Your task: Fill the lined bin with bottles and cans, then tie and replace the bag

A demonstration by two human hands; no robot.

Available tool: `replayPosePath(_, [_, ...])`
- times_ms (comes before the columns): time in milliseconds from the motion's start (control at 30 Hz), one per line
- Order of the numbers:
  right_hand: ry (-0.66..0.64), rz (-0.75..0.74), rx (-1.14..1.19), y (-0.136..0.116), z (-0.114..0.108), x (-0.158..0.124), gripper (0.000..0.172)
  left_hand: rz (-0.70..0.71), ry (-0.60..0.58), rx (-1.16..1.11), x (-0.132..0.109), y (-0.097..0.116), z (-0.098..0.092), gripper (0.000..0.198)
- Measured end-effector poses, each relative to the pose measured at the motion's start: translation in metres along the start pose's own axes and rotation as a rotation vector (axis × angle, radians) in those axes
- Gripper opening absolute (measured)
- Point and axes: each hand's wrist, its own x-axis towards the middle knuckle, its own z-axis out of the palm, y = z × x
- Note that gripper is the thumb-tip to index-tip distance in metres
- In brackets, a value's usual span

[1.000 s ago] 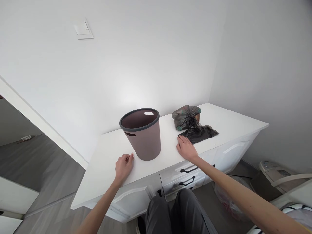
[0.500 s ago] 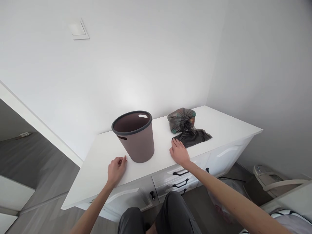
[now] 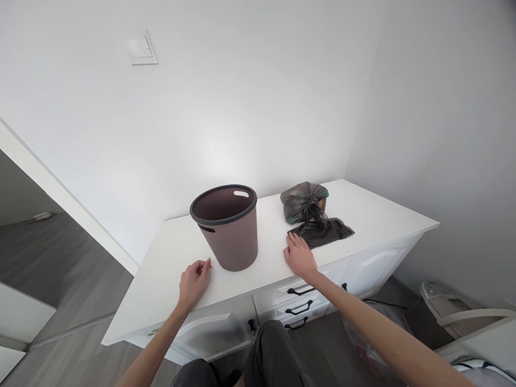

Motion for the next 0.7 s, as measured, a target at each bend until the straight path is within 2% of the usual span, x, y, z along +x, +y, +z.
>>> replayPosePath(433, [0.065,-0.021,-0.004,0.003,0.012,0.000,0.052,0.013,0.005,-0.026,-0.002,-0.002,-0.002,0.052])
replayPosePath(700, [0.016,-0.019,-0.001,0.003,0.013,0.000,0.054,-0.016,-0.010,-0.065,-0.005,-0.003,-0.006,0.052])
